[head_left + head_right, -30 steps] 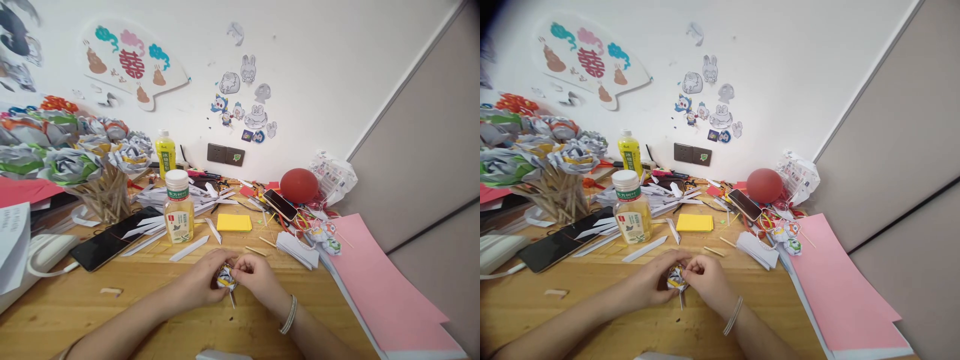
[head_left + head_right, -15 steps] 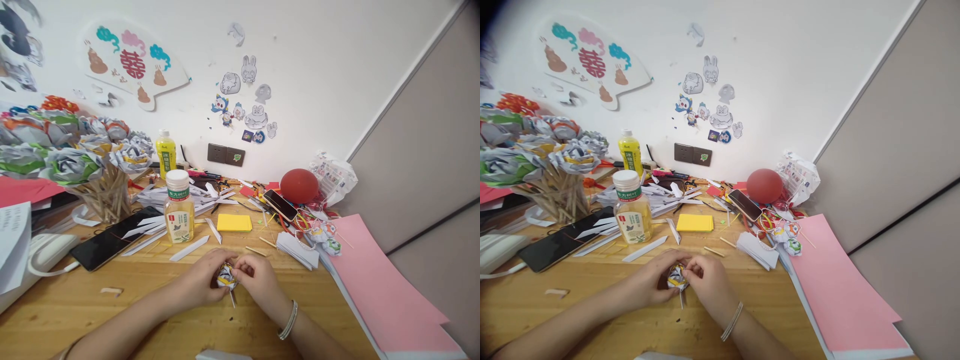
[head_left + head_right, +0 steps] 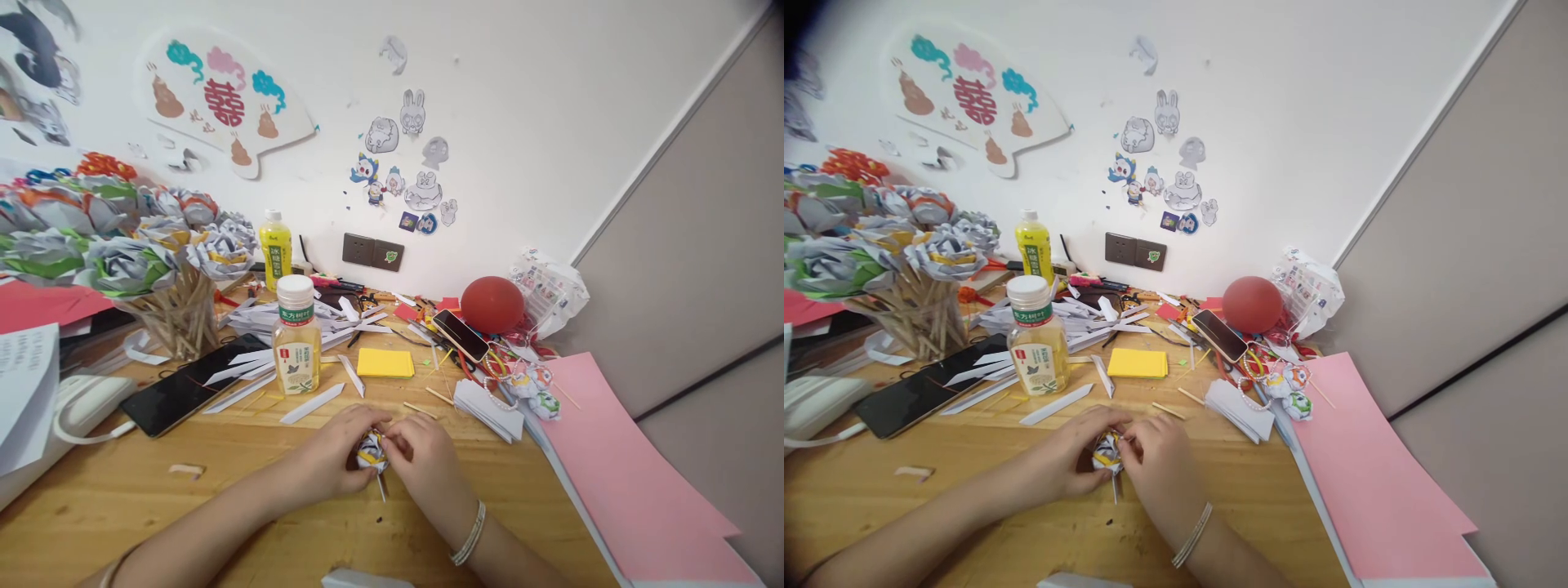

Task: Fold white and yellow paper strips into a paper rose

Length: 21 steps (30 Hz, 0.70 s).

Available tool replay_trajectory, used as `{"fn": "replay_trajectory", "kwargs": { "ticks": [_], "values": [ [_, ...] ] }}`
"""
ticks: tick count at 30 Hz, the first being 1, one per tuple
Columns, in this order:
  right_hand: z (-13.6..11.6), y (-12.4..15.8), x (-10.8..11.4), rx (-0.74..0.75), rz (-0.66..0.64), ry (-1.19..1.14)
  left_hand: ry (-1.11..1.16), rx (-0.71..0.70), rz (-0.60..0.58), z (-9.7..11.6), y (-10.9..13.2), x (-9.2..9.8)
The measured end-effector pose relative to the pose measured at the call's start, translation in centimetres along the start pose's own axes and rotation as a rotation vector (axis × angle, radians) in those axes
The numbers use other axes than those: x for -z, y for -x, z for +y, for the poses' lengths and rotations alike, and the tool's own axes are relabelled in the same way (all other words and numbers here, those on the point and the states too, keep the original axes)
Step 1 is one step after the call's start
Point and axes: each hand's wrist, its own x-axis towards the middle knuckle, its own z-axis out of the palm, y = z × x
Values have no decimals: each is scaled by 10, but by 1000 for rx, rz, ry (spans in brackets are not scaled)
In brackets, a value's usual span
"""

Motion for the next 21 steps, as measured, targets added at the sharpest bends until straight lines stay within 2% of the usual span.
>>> {"fn": "replay_trajectory", "kwargs": {
  "ticks": [6, 14, 21],
  "values": [
    [1, 2, -2, 9, -16, 21, -13, 1, -10, 2, 1, 1],
    [-2, 3, -6, 30, 28, 51, -26, 5, -15, 1, 0, 0],
    [-4, 3, -7, 81, 3, 193, -33, 0, -20, -1, 1, -1]
  ]
}}
